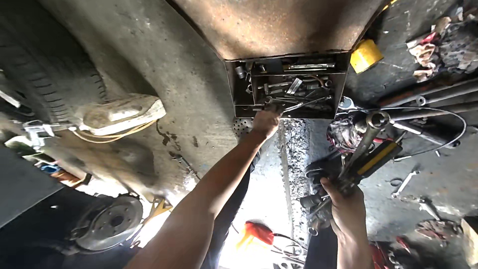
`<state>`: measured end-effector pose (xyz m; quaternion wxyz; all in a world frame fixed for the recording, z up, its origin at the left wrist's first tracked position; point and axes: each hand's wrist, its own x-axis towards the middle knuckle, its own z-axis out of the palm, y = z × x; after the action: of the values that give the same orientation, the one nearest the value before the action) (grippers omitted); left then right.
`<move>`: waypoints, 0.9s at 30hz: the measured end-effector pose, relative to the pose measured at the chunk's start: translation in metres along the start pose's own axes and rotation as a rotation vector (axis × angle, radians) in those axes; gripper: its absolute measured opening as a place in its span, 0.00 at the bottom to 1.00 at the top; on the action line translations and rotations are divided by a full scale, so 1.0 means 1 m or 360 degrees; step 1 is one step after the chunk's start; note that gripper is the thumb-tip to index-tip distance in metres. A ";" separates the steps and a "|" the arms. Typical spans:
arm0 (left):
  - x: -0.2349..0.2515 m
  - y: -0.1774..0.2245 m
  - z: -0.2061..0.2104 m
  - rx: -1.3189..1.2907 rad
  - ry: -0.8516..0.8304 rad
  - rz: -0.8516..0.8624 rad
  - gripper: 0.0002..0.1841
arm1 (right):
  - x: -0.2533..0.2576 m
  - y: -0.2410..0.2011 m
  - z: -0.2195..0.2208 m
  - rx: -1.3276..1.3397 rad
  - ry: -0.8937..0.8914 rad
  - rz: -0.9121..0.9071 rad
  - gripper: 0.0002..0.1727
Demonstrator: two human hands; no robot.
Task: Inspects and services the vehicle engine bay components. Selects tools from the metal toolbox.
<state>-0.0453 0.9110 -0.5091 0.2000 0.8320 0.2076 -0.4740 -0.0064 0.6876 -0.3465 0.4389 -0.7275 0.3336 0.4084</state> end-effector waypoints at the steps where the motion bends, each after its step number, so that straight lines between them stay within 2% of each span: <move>1: -0.002 -0.001 0.002 0.0004 0.0036 0.0036 0.26 | 0.000 0.000 0.000 0.0004 0.0003 -0.0003 0.15; 5: -0.013 0.006 0.004 -0.0008 0.0041 0.0079 0.26 | 0.001 0.000 -0.001 -0.0029 -0.0004 -0.0004 0.14; 8: -0.023 0.022 -0.004 -0.0014 -0.0090 -0.0010 0.26 | 0.001 -0.002 0.000 -0.0060 0.0008 0.0007 0.15; 13: -0.040 0.061 0.015 -0.0197 -0.0035 -0.0162 0.25 | -0.001 -0.002 0.001 -0.0028 0.0001 -0.0011 0.13; 19: -0.034 0.101 0.017 -0.0278 -0.0251 -0.0316 0.27 | -0.001 -0.003 0.004 -0.0061 0.0029 0.0001 0.12; 23: -0.035 0.102 0.004 -0.0279 -0.0301 -0.0290 0.25 | -0.001 -0.002 0.002 -0.0058 0.0012 -0.0019 0.14; 27: -0.020 0.071 -0.012 -0.0164 -0.0313 -0.0238 0.23 | -0.001 -0.003 -0.001 -0.0032 0.0033 -0.0003 0.13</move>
<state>-0.0084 0.8548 -0.4765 0.2261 0.7522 0.2725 -0.5557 -0.0041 0.6878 -0.3445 0.4285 -0.7364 0.3332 0.4038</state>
